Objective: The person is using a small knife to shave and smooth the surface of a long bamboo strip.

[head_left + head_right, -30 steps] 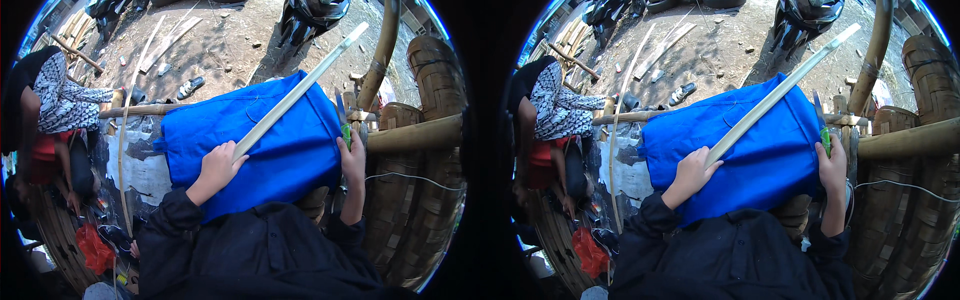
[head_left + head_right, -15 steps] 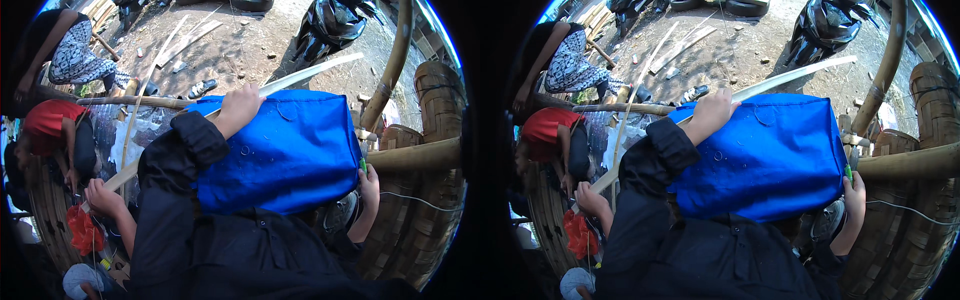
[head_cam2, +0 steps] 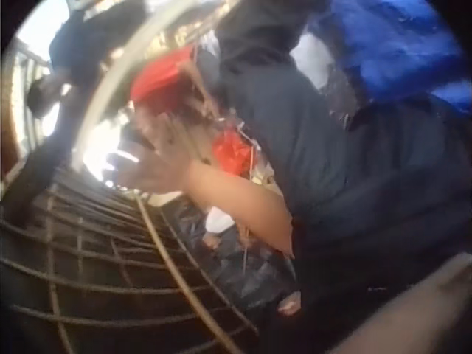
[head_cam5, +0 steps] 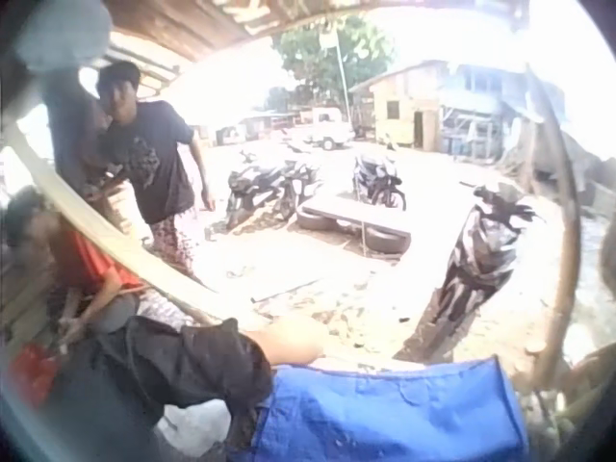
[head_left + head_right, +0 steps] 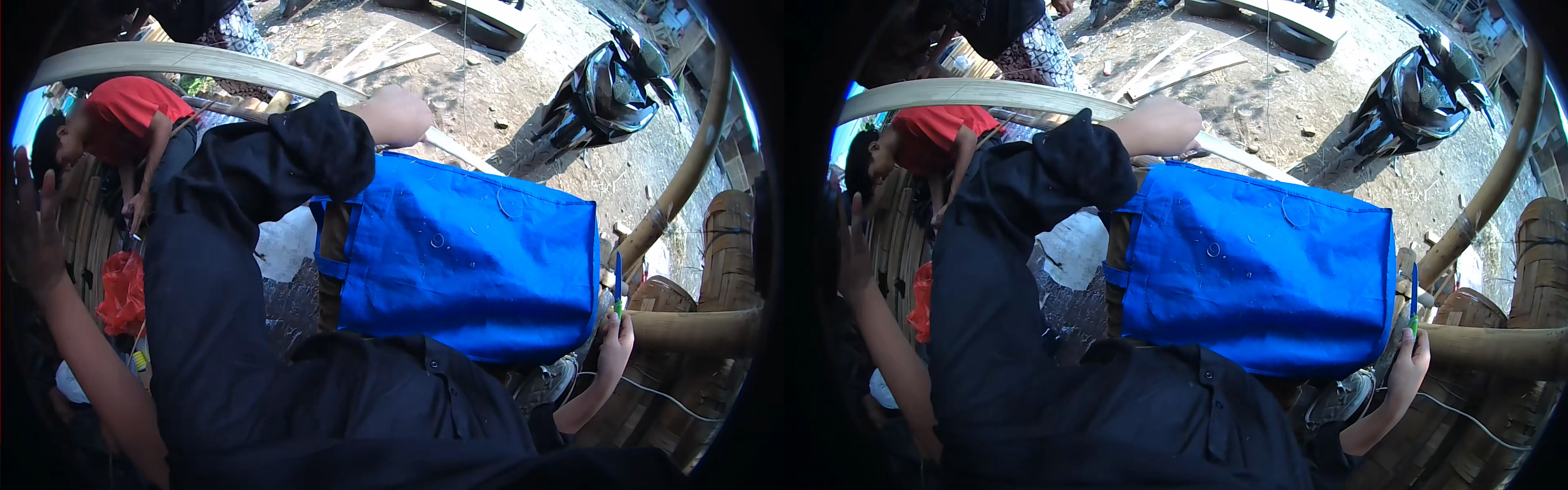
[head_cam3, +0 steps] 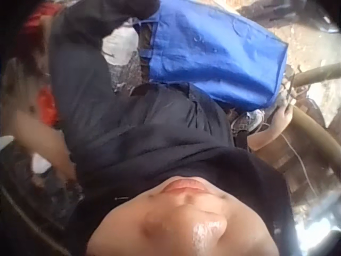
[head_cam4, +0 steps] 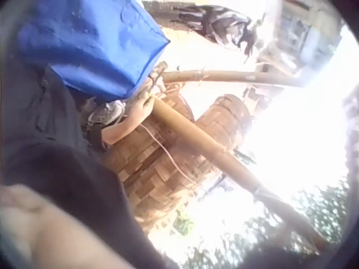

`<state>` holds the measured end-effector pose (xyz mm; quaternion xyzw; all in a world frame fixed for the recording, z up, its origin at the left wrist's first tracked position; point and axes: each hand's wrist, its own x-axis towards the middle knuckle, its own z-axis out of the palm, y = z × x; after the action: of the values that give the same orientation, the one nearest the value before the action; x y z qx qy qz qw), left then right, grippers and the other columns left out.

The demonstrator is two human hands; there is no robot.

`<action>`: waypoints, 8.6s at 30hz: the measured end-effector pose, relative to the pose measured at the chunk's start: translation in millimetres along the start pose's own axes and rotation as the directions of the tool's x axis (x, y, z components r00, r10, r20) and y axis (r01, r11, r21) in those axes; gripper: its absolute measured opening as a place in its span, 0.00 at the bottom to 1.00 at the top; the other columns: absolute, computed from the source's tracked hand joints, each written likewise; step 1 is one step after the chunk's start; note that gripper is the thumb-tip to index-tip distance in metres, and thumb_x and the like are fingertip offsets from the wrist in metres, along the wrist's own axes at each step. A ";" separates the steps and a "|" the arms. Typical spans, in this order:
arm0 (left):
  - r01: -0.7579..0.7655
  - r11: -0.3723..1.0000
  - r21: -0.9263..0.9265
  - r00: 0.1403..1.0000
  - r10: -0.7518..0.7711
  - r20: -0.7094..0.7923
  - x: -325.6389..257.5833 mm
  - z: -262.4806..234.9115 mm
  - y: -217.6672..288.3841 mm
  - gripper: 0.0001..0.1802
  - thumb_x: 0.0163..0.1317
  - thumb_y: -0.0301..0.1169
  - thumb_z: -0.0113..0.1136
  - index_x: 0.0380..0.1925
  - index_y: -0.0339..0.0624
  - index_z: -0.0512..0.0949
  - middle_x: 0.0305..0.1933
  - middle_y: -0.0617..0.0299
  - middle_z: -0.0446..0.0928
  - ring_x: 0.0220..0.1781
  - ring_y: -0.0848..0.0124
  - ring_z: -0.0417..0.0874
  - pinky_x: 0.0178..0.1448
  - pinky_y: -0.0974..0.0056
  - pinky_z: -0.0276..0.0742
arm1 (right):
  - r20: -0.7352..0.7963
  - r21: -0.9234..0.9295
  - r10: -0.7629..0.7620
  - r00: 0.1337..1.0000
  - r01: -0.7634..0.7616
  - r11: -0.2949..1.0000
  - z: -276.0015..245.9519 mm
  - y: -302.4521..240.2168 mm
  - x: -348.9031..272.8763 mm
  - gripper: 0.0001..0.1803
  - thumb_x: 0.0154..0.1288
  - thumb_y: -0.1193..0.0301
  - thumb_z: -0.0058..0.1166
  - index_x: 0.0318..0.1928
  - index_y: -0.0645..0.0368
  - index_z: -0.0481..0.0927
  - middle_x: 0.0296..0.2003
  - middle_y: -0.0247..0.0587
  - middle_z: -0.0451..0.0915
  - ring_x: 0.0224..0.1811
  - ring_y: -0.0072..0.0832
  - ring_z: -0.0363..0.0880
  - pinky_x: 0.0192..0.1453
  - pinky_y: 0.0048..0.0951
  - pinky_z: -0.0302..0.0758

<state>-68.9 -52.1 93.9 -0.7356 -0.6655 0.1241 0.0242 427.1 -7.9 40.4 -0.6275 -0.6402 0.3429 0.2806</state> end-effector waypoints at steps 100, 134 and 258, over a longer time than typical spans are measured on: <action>0.175 0.939 -0.296 0.512 -0.344 -0.787 -120.4 24.8 -14.5 0.25 0.60 0.53 0.50 0.30 0.37 0.71 0.18 0.49 0.73 0.20 0.52 0.76 0.21 0.53 0.68 | -0.688 -0.148 -0.208 0.695 0.147 0.978 -130.6 -94.1 -274.4 0.14 0.67 0.63 0.44 0.37 0.63 0.74 0.22 0.30 0.70 0.27 0.18 0.68 0.34 0.22 0.67; 0.153 0.039 -0.987 0.780 -0.618 0.097 -136.1 151.5 26.4 0.19 0.55 0.41 0.62 0.34 0.34 0.72 0.26 0.54 0.75 0.25 0.65 0.71 0.32 0.58 0.70 | 0.088 0.122 -0.140 0.986 0.129 0.984 115.5 -106.1 -4.1 0.14 0.65 0.61 0.46 0.40 0.60 0.74 0.22 0.31 0.69 0.26 0.21 0.68 0.31 0.25 0.66; 0.481 0.133 -0.866 0.422 -0.901 0.096 -191.5 181.0 123.9 0.17 0.54 0.37 0.62 0.25 0.35 0.68 0.26 0.45 0.73 0.31 0.46 0.75 0.33 0.52 0.70 | -0.024 -0.347 -0.572 0.820 0.529 0.774 88.9 -83.3 60.0 0.12 0.70 0.67 0.37 0.38 0.65 0.67 0.21 0.54 0.69 0.22 0.48 0.68 0.28 0.43 0.61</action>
<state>-3.2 -278.1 -77.4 -0.2442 -0.8812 -0.3934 -0.0952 302.7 46.1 48.0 -0.4704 -0.8238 0.0944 0.3020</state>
